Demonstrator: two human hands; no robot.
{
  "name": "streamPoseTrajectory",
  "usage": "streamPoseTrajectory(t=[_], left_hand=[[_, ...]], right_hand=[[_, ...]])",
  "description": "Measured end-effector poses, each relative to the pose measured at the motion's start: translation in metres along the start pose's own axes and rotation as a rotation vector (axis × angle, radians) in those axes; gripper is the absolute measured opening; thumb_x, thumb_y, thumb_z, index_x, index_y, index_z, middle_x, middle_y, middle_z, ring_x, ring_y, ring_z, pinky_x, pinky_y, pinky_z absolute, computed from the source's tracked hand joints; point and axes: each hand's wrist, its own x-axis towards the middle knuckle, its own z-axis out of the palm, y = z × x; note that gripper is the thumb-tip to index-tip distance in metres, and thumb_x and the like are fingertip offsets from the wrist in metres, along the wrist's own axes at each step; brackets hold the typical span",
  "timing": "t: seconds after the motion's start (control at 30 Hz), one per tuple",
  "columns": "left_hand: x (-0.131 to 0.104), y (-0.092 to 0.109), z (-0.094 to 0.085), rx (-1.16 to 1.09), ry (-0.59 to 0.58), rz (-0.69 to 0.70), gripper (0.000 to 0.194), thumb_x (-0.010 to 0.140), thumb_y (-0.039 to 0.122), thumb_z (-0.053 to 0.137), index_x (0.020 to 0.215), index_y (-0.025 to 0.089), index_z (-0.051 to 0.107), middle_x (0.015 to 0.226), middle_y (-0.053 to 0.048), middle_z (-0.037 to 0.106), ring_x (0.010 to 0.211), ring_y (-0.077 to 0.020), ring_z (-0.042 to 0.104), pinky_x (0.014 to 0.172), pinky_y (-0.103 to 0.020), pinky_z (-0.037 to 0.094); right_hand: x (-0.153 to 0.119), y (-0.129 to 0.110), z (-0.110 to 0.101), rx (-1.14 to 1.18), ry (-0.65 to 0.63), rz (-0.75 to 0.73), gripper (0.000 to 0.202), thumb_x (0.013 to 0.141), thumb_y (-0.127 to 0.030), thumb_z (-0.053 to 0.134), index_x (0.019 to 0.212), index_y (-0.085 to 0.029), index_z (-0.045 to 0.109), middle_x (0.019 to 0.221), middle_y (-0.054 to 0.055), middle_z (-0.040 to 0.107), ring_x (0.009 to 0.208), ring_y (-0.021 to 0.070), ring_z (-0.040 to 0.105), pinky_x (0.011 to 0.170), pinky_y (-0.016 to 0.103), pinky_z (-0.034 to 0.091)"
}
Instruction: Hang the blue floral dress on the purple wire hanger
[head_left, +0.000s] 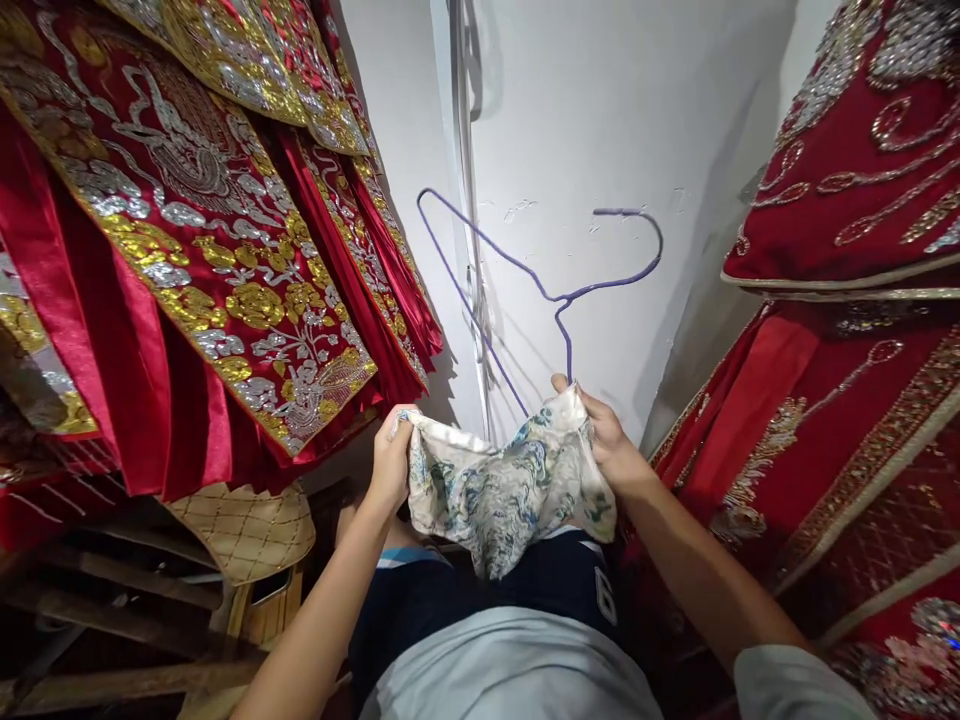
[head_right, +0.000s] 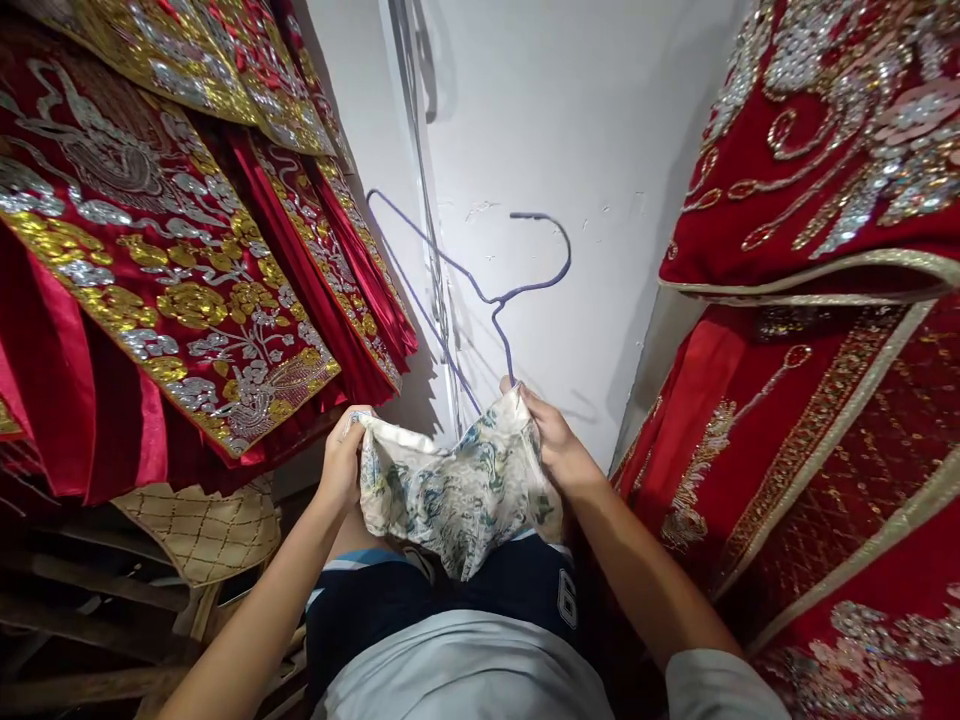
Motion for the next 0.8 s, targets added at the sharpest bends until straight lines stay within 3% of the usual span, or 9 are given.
streamPoseTrajectory(t=[0.13,0.27,0.37,0.47,0.63,0.8], left_hand=[[0.001,0.006,-0.002,0.179,0.01,0.138,0.019,0.085,0.039,0.059,0.084,0.019,0.058,0.074,0.001,0.052,0.064,-0.0128,0.046,0.06,-0.022,0.039],[0.006,-0.009,-0.026,0.602,-0.064,0.377,0.018,0.093,0.033,0.048,0.092,0.019,0.06,0.083,-0.002,0.061,0.077,-0.0165,0.056,0.073,-0.025,0.044],[0.015,-0.024,-0.048,0.868,-0.178,0.502,0.022,0.093,0.03,0.046,0.098,0.018,0.063,0.089,-0.006,0.067,0.082,-0.0196,0.061,0.078,-0.028,0.046],[0.029,-0.029,-0.063,0.995,-0.216,0.579,0.027,0.093,0.031,0.042,0.1,0.017,0.064,0.093,-0.011,0.069,0.089,-0.0234,0.063,0.082,-0.033,0.047],[0.049,-0.008,-0.07,1.035,-0.171,0.687,0.025,0.09,0.027,0.043,0.101,0.017,0.063,0.095,-0.011,0.069,0.089,-0.0248,0.062,0.084,-0.035,0.047],[0.049,0.014,-0.052,0.954,-0.126,0.628,0.024,0.092,0.021,0.04,0.102,0.018,0.061,0.095,-0.008,0.065,0.087,-0.0214,0.059,0.081,-0.032,0.046]], right_hand=[[-0.018,-0.003,0.034,0.006,-0.054,-0.114,0.043,0.069,-0.057,0.072,0.089,-0.029,0.047,0.055,-0.007,0.034,0.043,0.0117,0.03,0.042,0.023,0.031],[-0.035,-0.016,0.046,-0.147,-0.017,-0.127,0.048,0.07,-0.062,0.071,0.097,-0.028,0.05,0.057,-0.004,0.042,0.048,0.0151,0.039,0.046,0.027,0.035],[-0.048,-0.029,0.039,-0.278,0.122,-0.158,0.045,0.075,-0.067,0.066,0.095,-0.027,0.055,0.062,0.0,0.053,0.05,0.016,0.044,0.049,0.029,0.036],[-0.062,-0.042,0.024,-0.495,0.214,-0.231,0.042,0.08,-0.066,0.063,0.084,-0.024,0.063,0.065,0.003,0.056,0.051,0.016,0.045,0.05,0.029,0.036],[-0.08,-0.048,0.0,-0.92,0.035,-0.113,0.037,0.088,-0.054,0.061,0.081,-0.019,0.073,0.079,0.006,0.067,0.069,0.0192,0.056,0.062,0.029,0.041],[-0.079,-0.038,-0.018,-0.763,-0.036,0.019,0.044,0.088,-0.057,0.059,0.071,-0.017,0.069,0.064,0.003,0.058,0.058,0.0143,0.048,0.055,0.027,0.036]])
